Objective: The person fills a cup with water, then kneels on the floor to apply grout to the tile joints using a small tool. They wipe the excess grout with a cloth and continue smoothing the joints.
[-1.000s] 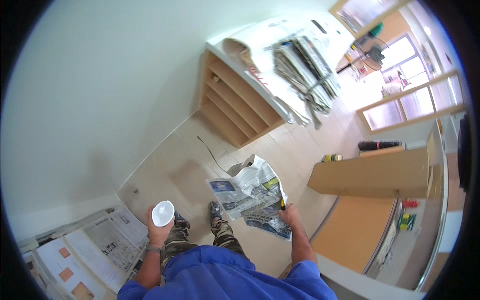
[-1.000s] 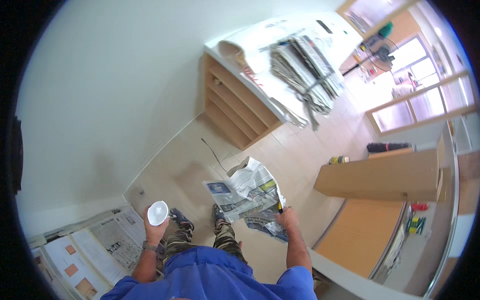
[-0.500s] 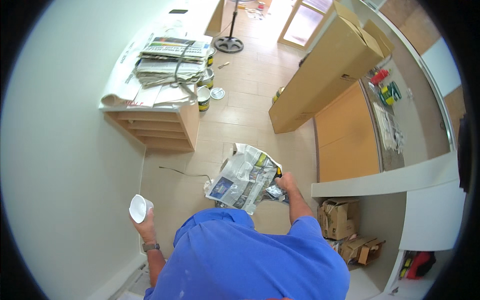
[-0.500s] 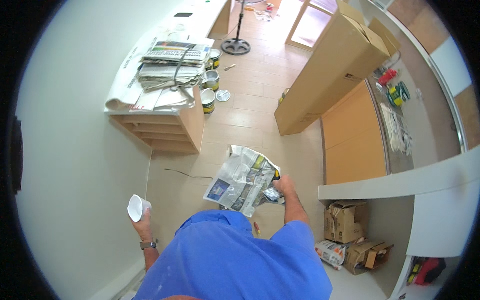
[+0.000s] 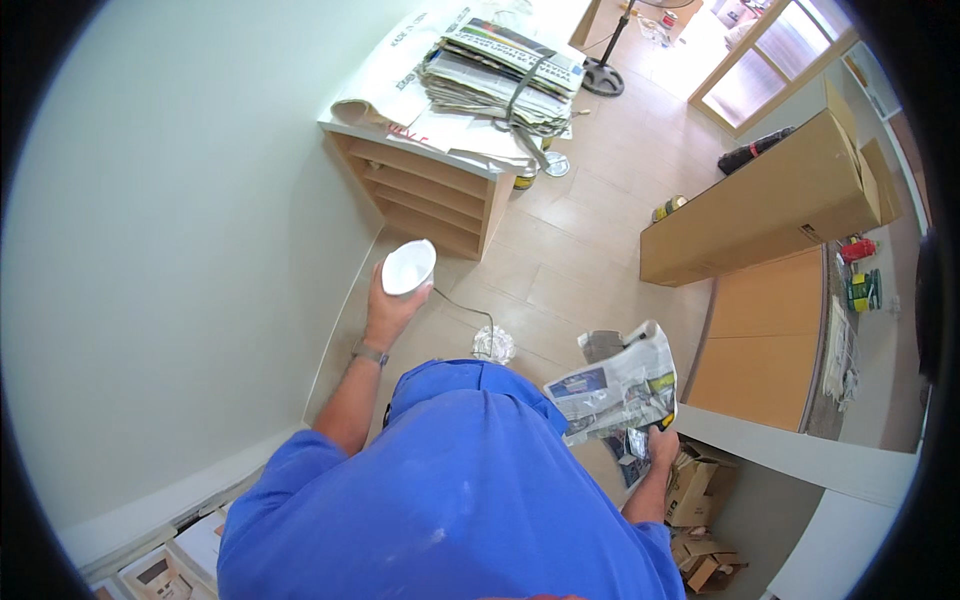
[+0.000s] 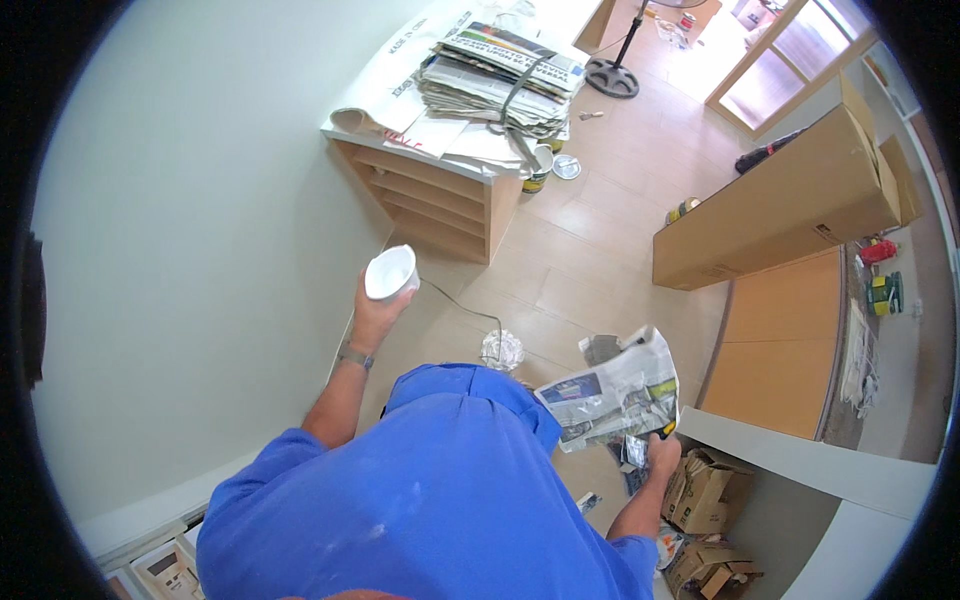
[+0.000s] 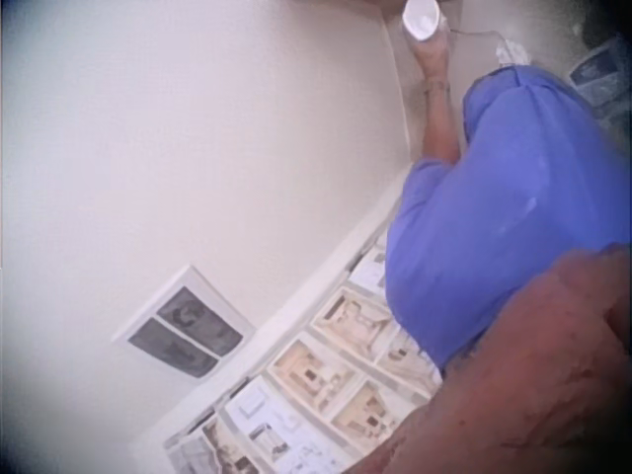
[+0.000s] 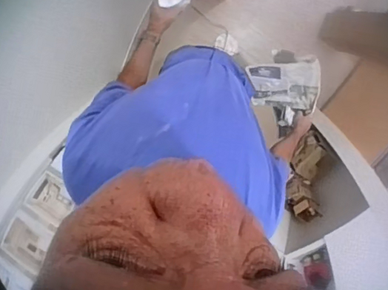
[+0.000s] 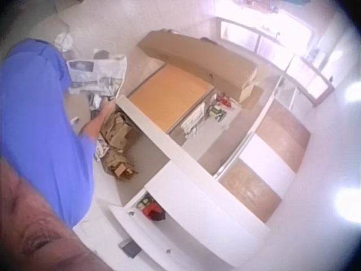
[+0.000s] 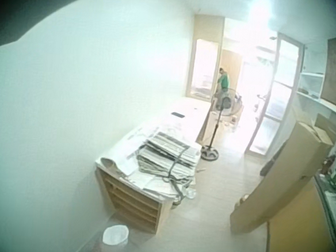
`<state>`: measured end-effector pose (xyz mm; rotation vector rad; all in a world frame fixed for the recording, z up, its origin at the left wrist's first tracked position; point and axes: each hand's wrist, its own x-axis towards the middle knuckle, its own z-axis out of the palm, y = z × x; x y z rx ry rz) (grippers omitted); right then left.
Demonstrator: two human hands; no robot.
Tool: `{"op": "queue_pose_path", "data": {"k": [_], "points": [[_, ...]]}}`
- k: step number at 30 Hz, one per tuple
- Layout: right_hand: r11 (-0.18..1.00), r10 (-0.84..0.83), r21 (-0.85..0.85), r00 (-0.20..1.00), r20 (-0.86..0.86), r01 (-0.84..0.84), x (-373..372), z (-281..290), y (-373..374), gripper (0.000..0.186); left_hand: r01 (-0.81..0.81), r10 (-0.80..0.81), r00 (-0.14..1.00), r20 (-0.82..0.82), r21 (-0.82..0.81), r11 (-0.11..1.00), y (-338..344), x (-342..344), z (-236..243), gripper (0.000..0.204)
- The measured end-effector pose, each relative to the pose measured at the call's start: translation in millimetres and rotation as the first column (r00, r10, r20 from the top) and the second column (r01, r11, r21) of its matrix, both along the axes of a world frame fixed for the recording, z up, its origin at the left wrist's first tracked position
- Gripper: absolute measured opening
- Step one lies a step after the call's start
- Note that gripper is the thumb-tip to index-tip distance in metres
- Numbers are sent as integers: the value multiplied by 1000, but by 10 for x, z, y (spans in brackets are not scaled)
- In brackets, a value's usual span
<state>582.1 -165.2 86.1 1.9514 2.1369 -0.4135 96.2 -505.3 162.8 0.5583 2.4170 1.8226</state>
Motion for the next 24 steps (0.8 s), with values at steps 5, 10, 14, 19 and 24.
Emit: {"op": "queue_pose_path", "data": {"k": [5,10,14,19,24], "points": [[994,-105,-40,994,7,105,93,-318,-212,48,31,-29,997,-78,19,999,445,-515,-221,58],[985,-170,-22,985,-15,170,373,-677,-267,47,-26,31,992,-124,42,999,872,-857,-72,58],[979,-199,-35,980,8,199,406,-756,-203,48,-68,70,988,-139,18,998,925,-1290,-227,57],[978,-204,42,978,-42,206,314,-589,-420,49,-168,178,958,-223,67,984,858,-1580,-203,58],[927,-361,113,932,7,358,526,-674,-598,45,-319,347,906,-242,147,936,471,-2242,31,56]]}}
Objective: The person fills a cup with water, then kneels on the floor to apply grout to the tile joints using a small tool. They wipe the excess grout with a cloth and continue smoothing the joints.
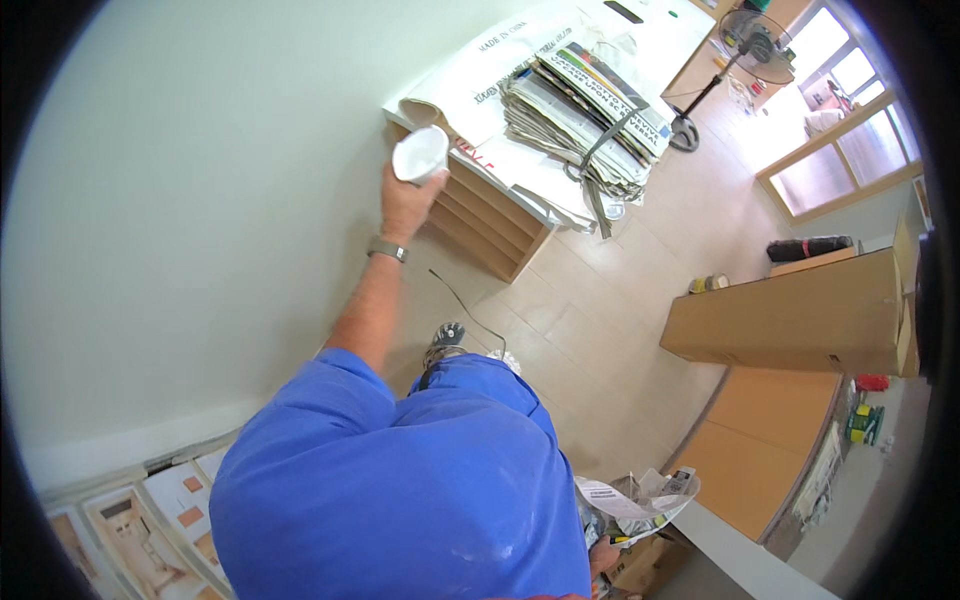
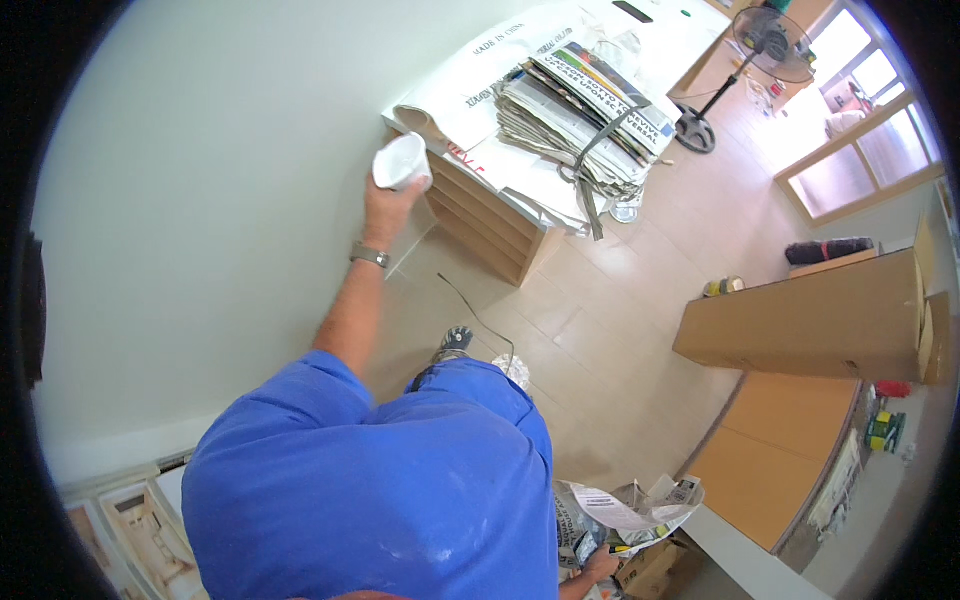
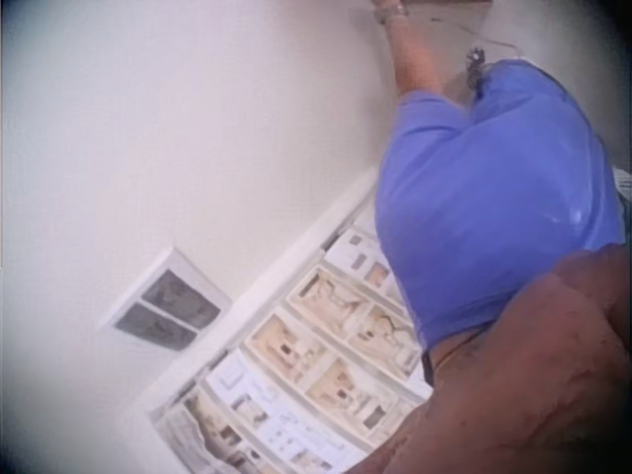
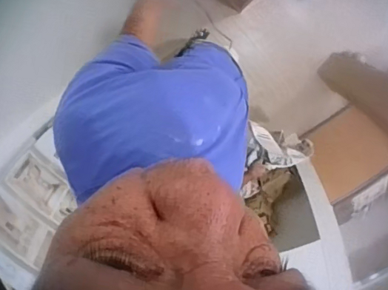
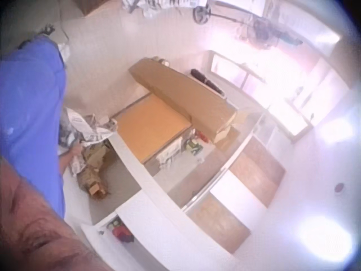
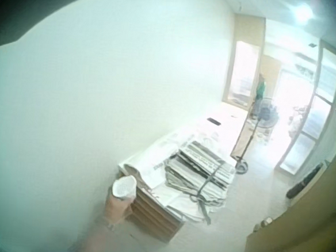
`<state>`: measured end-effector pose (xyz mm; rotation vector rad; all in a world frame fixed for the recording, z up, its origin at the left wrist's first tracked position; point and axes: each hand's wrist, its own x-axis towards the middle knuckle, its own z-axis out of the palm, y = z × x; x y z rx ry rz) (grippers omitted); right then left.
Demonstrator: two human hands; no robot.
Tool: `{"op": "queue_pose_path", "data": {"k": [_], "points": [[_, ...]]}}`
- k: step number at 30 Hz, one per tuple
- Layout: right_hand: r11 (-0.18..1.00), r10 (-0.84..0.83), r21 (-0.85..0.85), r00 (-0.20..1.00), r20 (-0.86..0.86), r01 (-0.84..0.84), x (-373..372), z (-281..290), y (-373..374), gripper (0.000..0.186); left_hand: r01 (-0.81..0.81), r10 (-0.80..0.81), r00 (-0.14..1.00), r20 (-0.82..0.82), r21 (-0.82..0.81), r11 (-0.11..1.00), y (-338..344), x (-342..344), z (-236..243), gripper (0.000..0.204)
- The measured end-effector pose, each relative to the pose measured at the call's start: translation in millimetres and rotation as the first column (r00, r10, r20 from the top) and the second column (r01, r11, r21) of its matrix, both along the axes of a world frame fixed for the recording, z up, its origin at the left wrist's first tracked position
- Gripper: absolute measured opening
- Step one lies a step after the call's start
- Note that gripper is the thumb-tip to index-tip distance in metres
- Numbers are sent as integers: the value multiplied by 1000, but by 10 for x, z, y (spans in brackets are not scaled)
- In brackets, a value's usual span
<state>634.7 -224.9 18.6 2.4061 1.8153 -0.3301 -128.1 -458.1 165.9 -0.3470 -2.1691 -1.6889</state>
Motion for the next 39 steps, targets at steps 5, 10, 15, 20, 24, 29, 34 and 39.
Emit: {"op": "queue_pose_path", "data": {"k": [5,10,15,20,24,29,34,39], "points": [[994,-67,-88,998,-5,66,-57,160,-326,46,197,-198,980,6,66,978,284,-316,-65,58],[983,-157,-77,983,92,164,-560,378,-728,49,400,-390,914,113,-73,914,970,-97,-322,65],[993,-117,8,992,-49,117,-1174,608,-1204,48,353,-349,936,53,-137,926,1567,-301,-601,63],[964,-245,-117,969,-35,239,-1129,430,-1445,41,308,-305,951,46,-196,931,1654,-520,-723,62],[962,-262,-86,965,-13,260,-860,202,-1796,41,396,-395,918,35,-135,909,1653,-332,-691,64],[970,-234,-98,966,-110,224,-1190,229,-1767,39,503,-466,861,204,-201,841,1435,-28,-773,67],[933,-325,-164,946,4,321,-1162,241,-1478,45,663,-641,711,289,30,748,1112,342,-650,59],[893,-423,-204,903,-80,401,-1252,100,-1602,44,821,-782,556,280,-41,569,1381,795,-639,63]]}}
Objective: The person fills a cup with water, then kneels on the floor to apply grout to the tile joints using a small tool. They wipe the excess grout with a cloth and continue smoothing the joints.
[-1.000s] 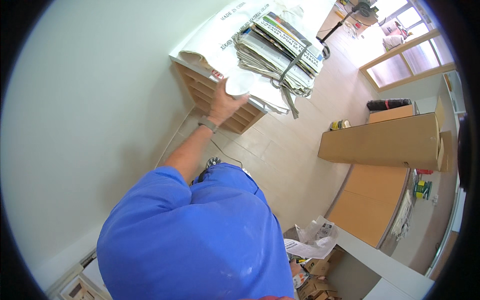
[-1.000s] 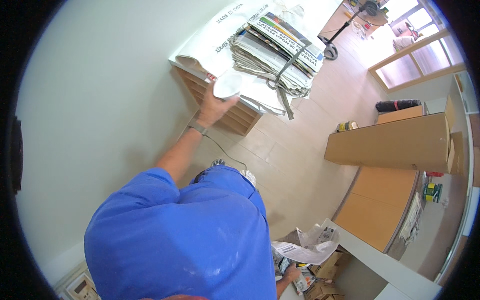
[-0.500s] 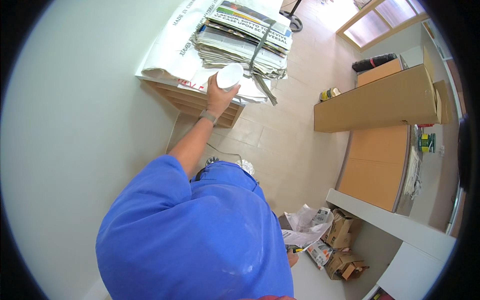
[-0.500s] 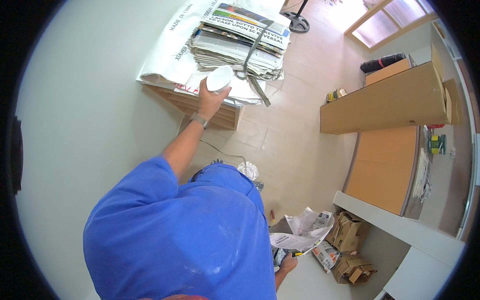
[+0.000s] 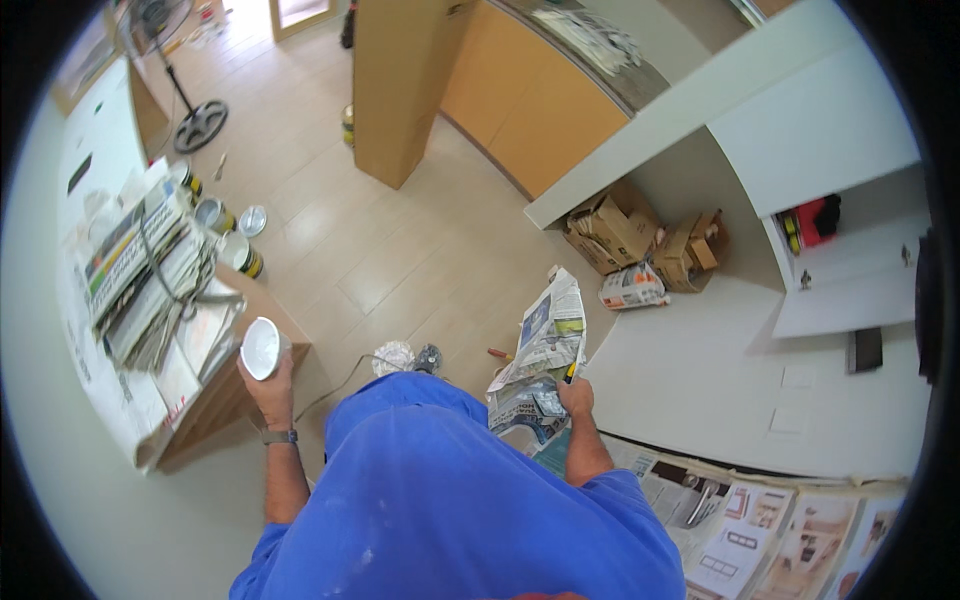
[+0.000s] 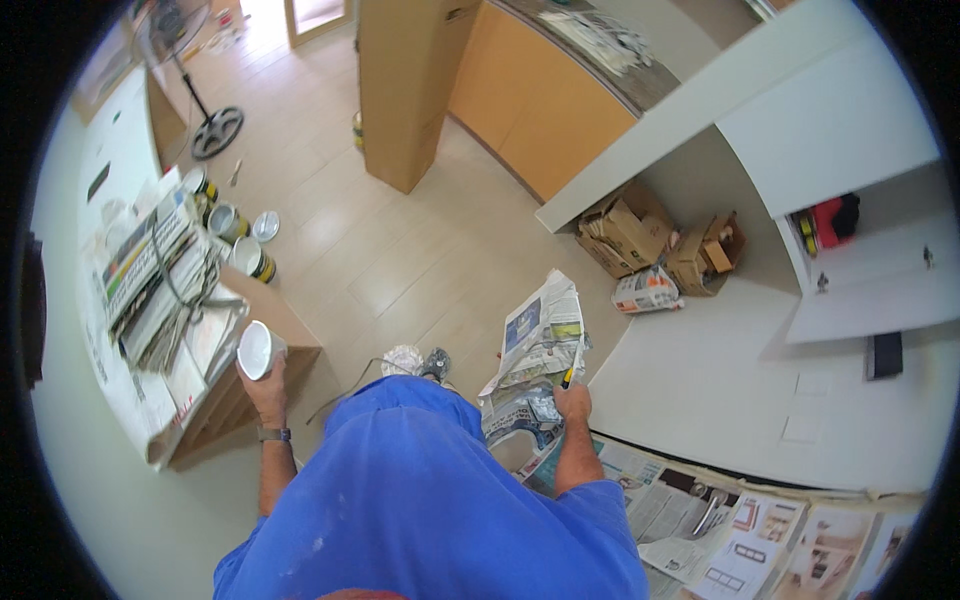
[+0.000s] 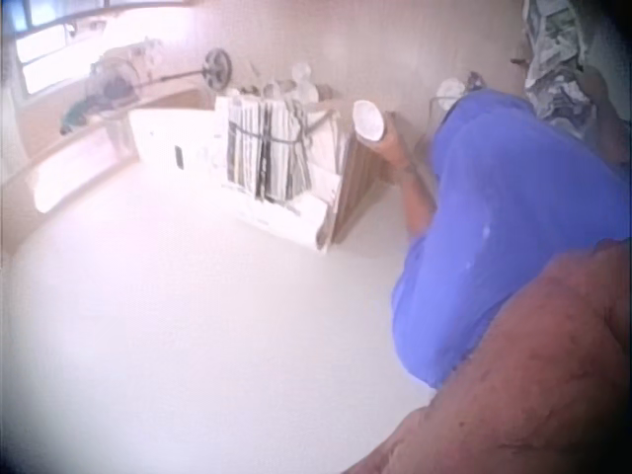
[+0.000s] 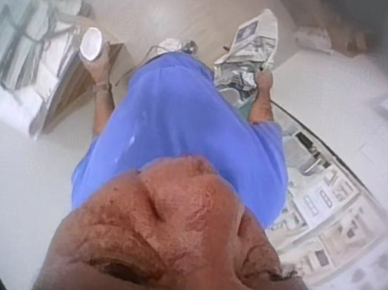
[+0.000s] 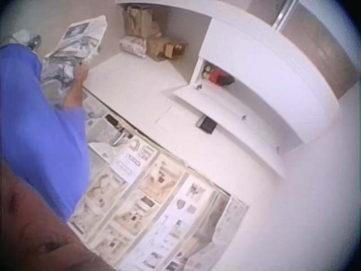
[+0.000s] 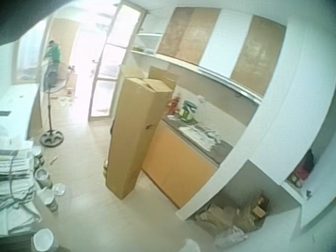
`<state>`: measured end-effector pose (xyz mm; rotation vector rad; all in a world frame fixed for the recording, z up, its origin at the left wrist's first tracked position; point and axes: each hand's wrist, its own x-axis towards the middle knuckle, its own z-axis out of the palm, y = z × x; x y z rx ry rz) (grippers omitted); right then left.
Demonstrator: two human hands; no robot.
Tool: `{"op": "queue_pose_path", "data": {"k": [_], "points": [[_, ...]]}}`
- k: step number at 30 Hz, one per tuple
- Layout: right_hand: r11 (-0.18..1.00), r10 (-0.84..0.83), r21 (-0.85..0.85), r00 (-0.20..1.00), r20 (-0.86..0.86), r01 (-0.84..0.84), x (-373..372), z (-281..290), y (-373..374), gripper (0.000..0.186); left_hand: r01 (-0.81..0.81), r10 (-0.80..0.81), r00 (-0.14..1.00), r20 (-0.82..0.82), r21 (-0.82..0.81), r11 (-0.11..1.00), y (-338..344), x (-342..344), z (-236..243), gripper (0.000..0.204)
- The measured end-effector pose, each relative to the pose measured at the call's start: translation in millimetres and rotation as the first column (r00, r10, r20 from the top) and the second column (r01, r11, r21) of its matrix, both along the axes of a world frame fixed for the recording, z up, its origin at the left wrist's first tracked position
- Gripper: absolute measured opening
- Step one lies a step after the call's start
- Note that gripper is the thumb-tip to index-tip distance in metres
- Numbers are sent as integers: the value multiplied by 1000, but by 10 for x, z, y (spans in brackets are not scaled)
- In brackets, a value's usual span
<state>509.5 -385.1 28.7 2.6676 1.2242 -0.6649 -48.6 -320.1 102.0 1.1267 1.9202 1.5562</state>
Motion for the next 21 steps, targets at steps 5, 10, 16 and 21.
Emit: {"op": "queue_pose_path", "data": {"k": [5,10,16,21], "points": [[997,-72,21,997,0,72,283,-203,-23,44,197,-195,976,100,-4,980,587,623,-2,63],[983,-180,11,981,-69,181,632,-362,184,45,275,-276,960,39,36,961,1137,1227,-35,65],[964,-265,-33,961,-83,264,1005,-332,431,49,440,-434,892,126,-22,898,1903,2206,175,60],[949,-302,87,953,-25,304,1215,-367,467,48,592,-591,806,-26,46,805,2813,3005,230,61]]}}
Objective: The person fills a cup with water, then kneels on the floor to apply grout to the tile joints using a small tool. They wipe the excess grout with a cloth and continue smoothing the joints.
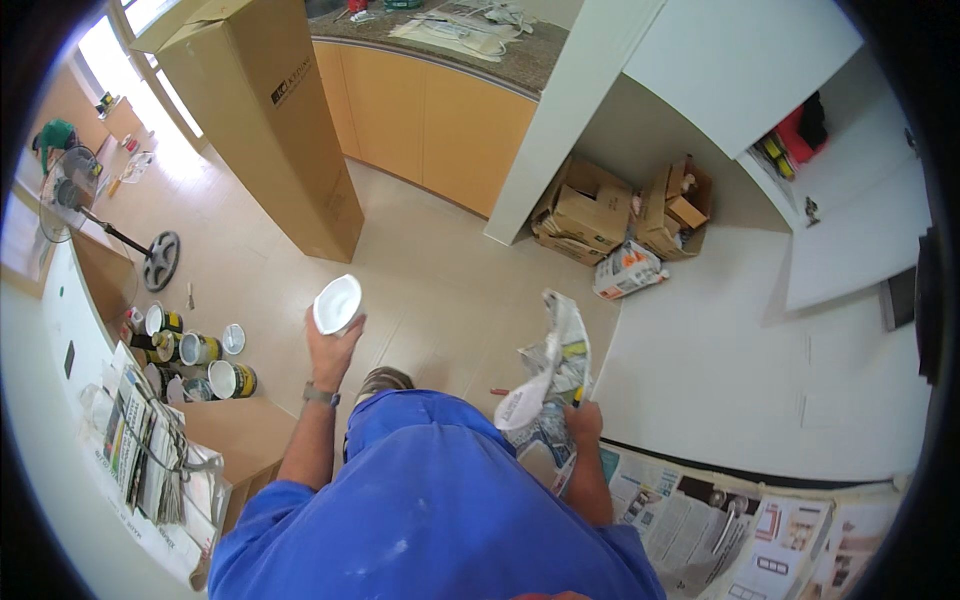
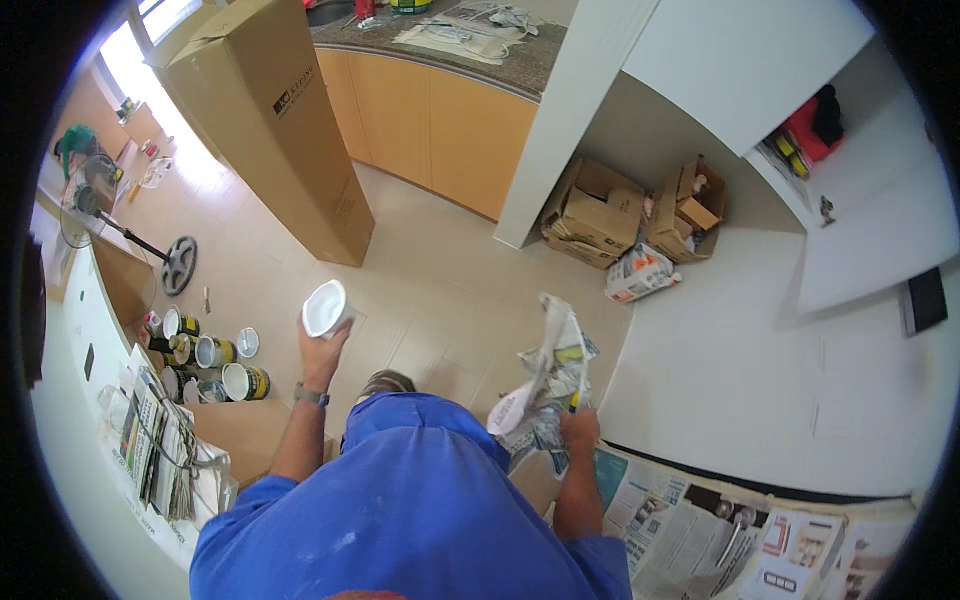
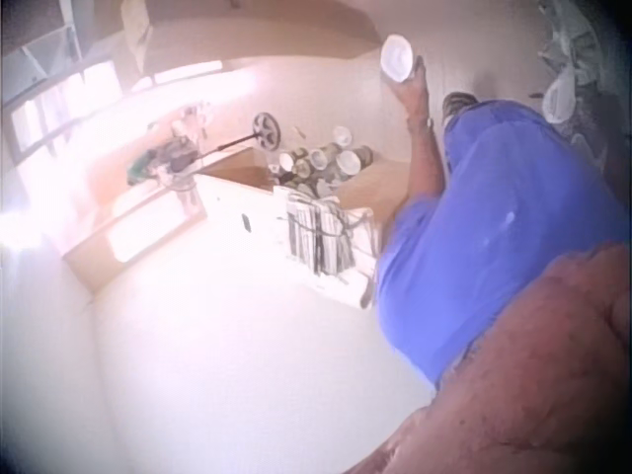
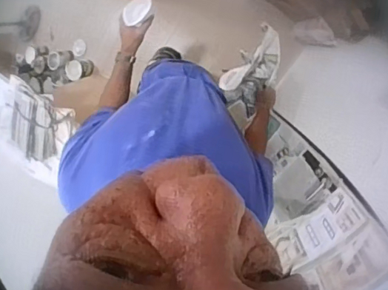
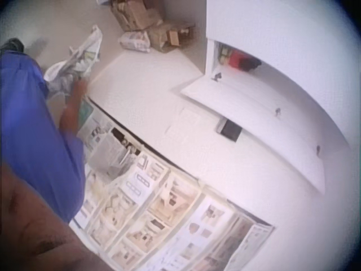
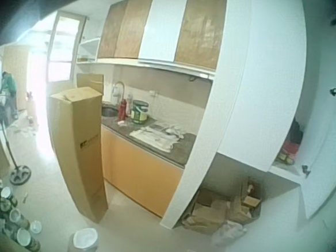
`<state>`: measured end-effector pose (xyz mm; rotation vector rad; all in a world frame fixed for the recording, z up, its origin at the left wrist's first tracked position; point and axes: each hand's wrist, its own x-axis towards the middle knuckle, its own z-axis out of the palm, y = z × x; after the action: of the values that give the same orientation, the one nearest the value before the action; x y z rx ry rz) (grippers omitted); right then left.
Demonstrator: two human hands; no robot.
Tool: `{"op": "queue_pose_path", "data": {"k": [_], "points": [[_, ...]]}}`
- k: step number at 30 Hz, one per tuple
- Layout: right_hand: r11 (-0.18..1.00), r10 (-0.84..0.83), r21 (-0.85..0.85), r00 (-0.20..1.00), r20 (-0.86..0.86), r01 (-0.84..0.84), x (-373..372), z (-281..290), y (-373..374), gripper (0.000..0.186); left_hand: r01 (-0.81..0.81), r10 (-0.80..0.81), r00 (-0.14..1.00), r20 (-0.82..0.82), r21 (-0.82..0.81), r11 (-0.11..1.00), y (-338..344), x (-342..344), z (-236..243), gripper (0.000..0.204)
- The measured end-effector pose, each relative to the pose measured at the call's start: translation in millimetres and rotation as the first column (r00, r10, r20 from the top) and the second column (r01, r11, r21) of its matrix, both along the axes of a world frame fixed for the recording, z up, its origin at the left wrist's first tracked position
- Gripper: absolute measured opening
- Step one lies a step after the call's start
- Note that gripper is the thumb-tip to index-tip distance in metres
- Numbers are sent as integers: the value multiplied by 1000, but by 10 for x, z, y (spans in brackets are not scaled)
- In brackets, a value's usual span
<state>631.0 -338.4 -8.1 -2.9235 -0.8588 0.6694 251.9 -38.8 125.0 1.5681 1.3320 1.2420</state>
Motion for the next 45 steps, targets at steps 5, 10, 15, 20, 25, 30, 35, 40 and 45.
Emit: {"op": "queue_pose_path", "data": {"k": [5,10,15,20,25,30,35,40,45], "points": [[983,-164,-71,983,80,170,240,-178,10,47,146,-145,989,-11,119,982,1118,720,-75,59],[955,-252,-128,961,118,266,167,39,204,45,257,-263,965,25,136,957,2362,1349,-217,56],[887,-414,-174,904,107,427,114,187,474,44,391,-394,919,-6,143,909,3333,2153,68,57],[804,-568,-167,820,64,570,-56,321,835,44,515,-520,850,80,72,854,3867,2745,153,60],[813,-567,-22,799,200,582,39,328,1163,40,576,-579,804,134,64,815,4212,3278,-81,66],[772,-627,-74,776,73,631,592,393,1552,44,569,-571,815,97,52,821,4554,3729,28,65],[817,-568,-78,821,60,571,1429,329,1892,45,506,-512,855,78,85,858,4846,4118,158,63],[861,-494,-115,868,45,496,2060,283,2123,46,471,-482,875,45,147,870,5151,4510,165,57],[873,-478,-49,872,106,485,2315,350,2381,42,390,-389,920,-39,165,906,5504,4876,264,57]]}}
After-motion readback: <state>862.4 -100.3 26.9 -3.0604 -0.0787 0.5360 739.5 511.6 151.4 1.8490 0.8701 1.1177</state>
